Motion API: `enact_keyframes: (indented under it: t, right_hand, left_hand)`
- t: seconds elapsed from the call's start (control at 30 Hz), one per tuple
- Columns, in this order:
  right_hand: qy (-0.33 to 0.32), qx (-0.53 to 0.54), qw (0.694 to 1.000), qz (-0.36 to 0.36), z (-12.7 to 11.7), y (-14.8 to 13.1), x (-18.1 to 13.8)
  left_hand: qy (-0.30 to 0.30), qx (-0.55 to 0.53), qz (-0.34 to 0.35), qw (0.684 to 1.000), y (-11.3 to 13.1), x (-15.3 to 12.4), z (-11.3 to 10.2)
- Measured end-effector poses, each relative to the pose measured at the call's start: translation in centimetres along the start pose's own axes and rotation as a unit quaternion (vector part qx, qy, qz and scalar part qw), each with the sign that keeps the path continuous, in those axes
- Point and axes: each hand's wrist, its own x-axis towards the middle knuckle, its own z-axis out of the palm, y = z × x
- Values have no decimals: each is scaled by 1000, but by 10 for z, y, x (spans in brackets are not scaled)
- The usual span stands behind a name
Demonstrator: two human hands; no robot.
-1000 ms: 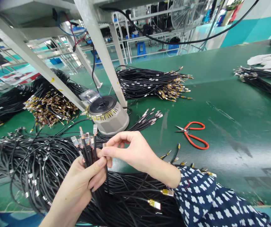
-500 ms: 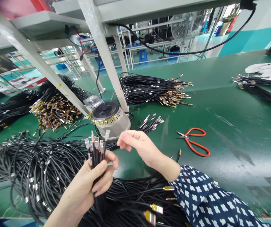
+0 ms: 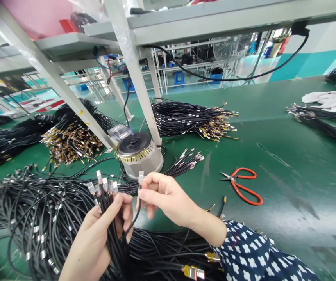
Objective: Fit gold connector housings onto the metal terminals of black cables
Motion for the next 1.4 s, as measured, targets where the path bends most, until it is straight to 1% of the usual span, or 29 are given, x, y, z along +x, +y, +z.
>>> enact_keyframes:
  t: [0.07,0.17,0.27,0.33,0.4,0.43,0.53,0.6,0.67,0.73,0.77,0.8,0.83,0.87,0.9,0.93,1.0,1.07,1.13,1.23,1.33,1.4]
  right_hand:
    - [-22,-14,999,26,-1,-1,-1]
    - [-24,-48,998,41,-1,-6,-4]
    - [-31,-65,996,56,-2,-9,-7]
    - [-40,-58,995,64,-4,-7,-8]
    - [-45,-39,996,68,-6,-3,-9]
    - [-41,-31,996,70,-7,-1,-10]
    - [-14,-26,996,81,-10,2,-17]
    - [19,-52,994,95,-13,0,-26]
    - [54,-103,987,110,-20,-6,-37]
    - [96,-184,972,108,-36,-12,-48]
    - [119,-241,958,98,-48,-14,-55]
    - [146,-312,935,80,-63,-17,-61]
    - [179,-403,896,54,-80,-19,-68]
    - [208,-504,838,36,-99,-21,-76]
    - [233,-591,772,25,-119,-22,-85]
    - [251,-619,744,29,-137,-23,-93]
    - [275,-657,701,35,-168,-23,-111]
    - [285,-692,662,36,-187,-21,-126]
    - [282,-718,635,42,-195,-18,-136]
    - [263,-740,616,58,-198,-14,-141]
    - [245,-751,610,68,-198,-15,-138]
    - [225,-750,618,74,-198,-17,-136]
  left_hand:
    - [-7,-3,-8,1000,-1,0,-1]
    - [-23,-19,3,1000,2,0,-3]
    - [-14,-40,2,999,8,-1,-9]
    - [-4,-37,-7,999,10,-2,-11]
    - [-21,-14,-27,999,10,-3,-8]
    - [-43,3,-41,998,8,-3,-5]
    - [-88,36,-52,994,1,2,7]
    - [-107,47,-54,992,-4,6,14]
    - [-137,64,-64,986,-8,10,18]
    - [-166,86,-73,980,-10,12,20]
    - [-178,100,-78,976,-11,13,21]
    - [-189,114,-82,972,-11,13,22]
    - [-198,128,-84,968,-12,14,22]
    - [-205,143,-84,965,-13,15,23]
    - [-210,156,-83,962,-14,16,24]
    - [-207,168,-79,960,-15,18,25]
    - [-189,191,-73,960,-18,21,28]
    - [-167,222,-68,958,-21,23,31]
    - [-163,265,-72,948,-22,25,35]
    - [-187,327,-114,919,-21,27,39]
    - [-237,361,-183,883,-20,29,43]
    - [-259,374,-209,866,-19,30,47]
